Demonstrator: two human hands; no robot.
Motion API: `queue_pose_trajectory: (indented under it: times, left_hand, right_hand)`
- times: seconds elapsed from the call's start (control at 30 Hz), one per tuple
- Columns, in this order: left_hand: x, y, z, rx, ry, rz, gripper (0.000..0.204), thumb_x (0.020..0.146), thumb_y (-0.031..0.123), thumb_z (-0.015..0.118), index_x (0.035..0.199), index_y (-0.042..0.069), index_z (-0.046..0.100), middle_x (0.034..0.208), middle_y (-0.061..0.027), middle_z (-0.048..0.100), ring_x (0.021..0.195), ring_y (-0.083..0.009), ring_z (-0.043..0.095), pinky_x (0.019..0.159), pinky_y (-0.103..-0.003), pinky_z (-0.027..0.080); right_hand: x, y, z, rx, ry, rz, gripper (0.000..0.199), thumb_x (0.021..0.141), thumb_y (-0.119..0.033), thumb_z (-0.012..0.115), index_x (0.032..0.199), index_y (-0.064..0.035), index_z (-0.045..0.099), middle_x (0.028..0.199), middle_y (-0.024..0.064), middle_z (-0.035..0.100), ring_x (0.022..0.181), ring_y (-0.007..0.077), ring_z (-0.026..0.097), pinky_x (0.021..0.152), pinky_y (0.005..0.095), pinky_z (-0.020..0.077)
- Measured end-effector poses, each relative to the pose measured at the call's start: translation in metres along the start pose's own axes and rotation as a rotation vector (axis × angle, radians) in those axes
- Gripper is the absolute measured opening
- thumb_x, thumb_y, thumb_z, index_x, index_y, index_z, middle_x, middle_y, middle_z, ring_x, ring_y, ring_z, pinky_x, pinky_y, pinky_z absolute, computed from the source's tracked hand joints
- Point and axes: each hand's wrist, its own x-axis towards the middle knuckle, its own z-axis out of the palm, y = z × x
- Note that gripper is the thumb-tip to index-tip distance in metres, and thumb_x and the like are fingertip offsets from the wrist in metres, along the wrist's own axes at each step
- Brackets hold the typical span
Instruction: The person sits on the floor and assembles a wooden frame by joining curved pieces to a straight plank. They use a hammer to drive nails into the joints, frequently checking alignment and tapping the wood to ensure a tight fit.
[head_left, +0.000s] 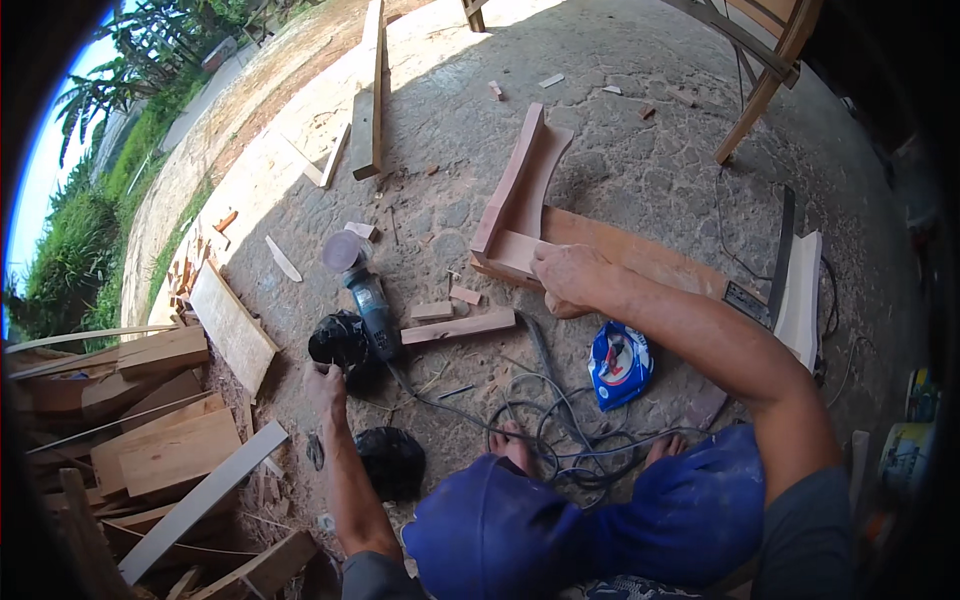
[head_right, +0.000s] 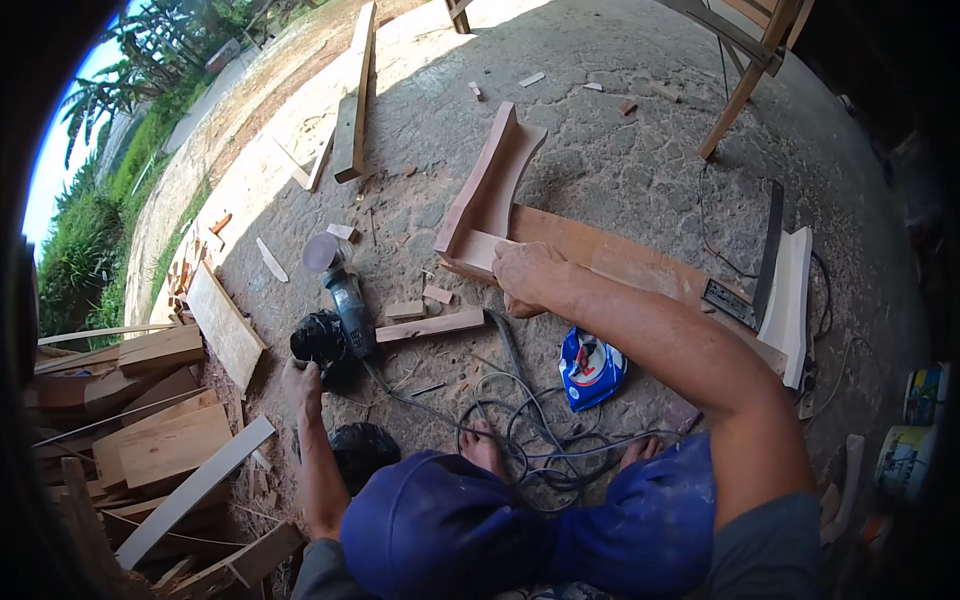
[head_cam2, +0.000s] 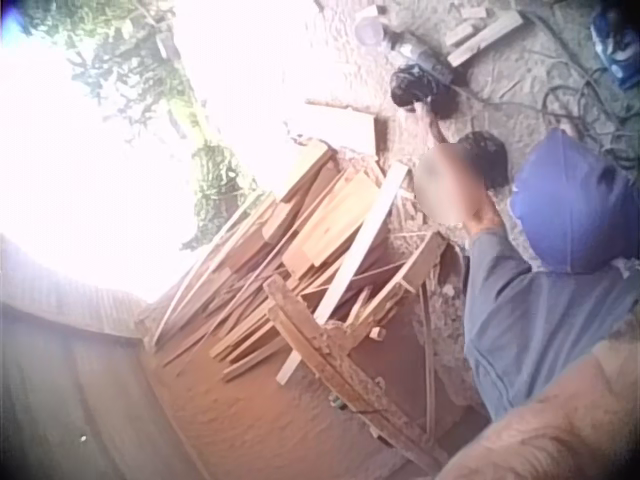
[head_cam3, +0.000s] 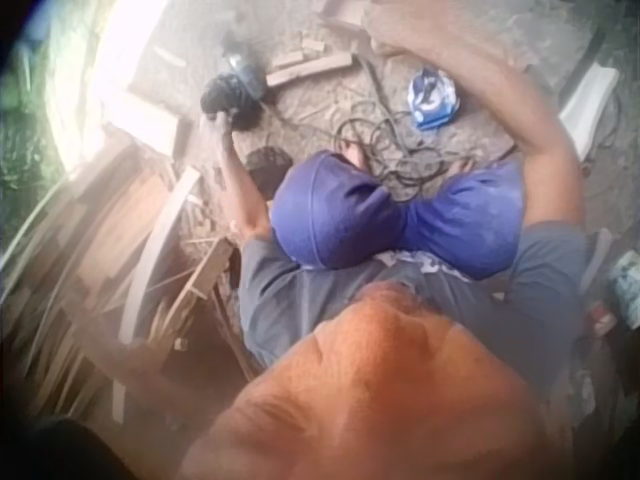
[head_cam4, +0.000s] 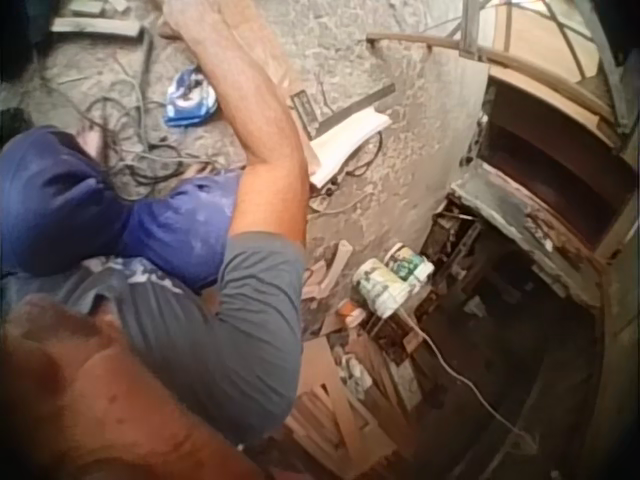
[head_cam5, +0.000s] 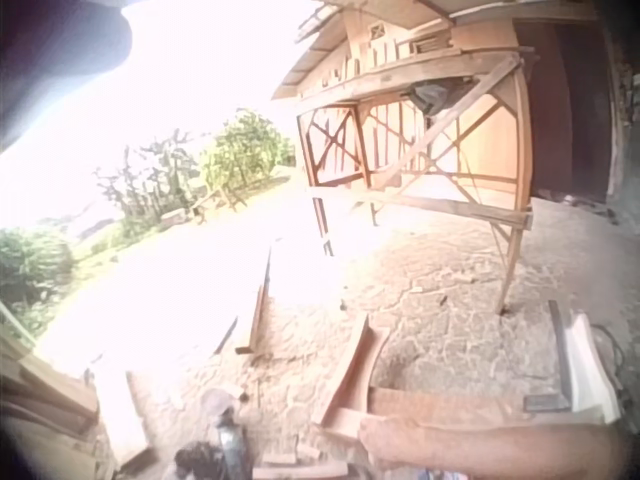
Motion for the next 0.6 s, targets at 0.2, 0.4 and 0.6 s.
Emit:
queue_pose_trajectory:
  times: [0.2,0.4,0.6]
  left_hand:
    - [-0.072,0.082,0.011,-0.784,-0.028,-0.136,0.007,0.09,0.004,0.068,0.096,0.001,0.065,0.08,0.001,0.06,0.072,-0.0066,0.053,0.067,-0.023,0.046]
    - [-0.076,0.223,0.077,-0.783,-0.397,0.349,0.012,0.1,0.007,0.062,0.108,0.001,0.068,0.097,-0.0032,0.071,0.082,-0.0072,0.061,0.073,-0.022,0.049]
    - [-0.087,0.277,0.134,-0.995,-0.384,0.405,0.014,0.1,0.011,0.063,0.11,0.002,0.067,0.096,-0.0056,0.073,0.084,-0.0098,0.064,0.075,-0.025,0.05]
  right_hand:
    - [-0.001,0.002,-0.008,0.023,-0.071,0.019,0.034,0.075,-0.013,0.057,0.103,0.0026,0.067,0.112,0.0179,0.064,0.103,0.0358,0.068,0.088,0.0463,0.0576]
    - [-0.005,0.007,0.0,0.088,0.006,0.009,0.038,0.075,-0.014,0.057,0.107,0.0029,0.067,0.115,0.0187,0.063,0.107,0.0361,0.066,0.093,0.045,0.0558]
    - [-0.012,0.006,0.007,0.167,0.118,0.002,0.042,0.077,-0.015,0.056,0.114,0.002,0.066,0.119,0.0184,0.062,0.111,0.0361,0.065,0.094,0.0457,0.0552]
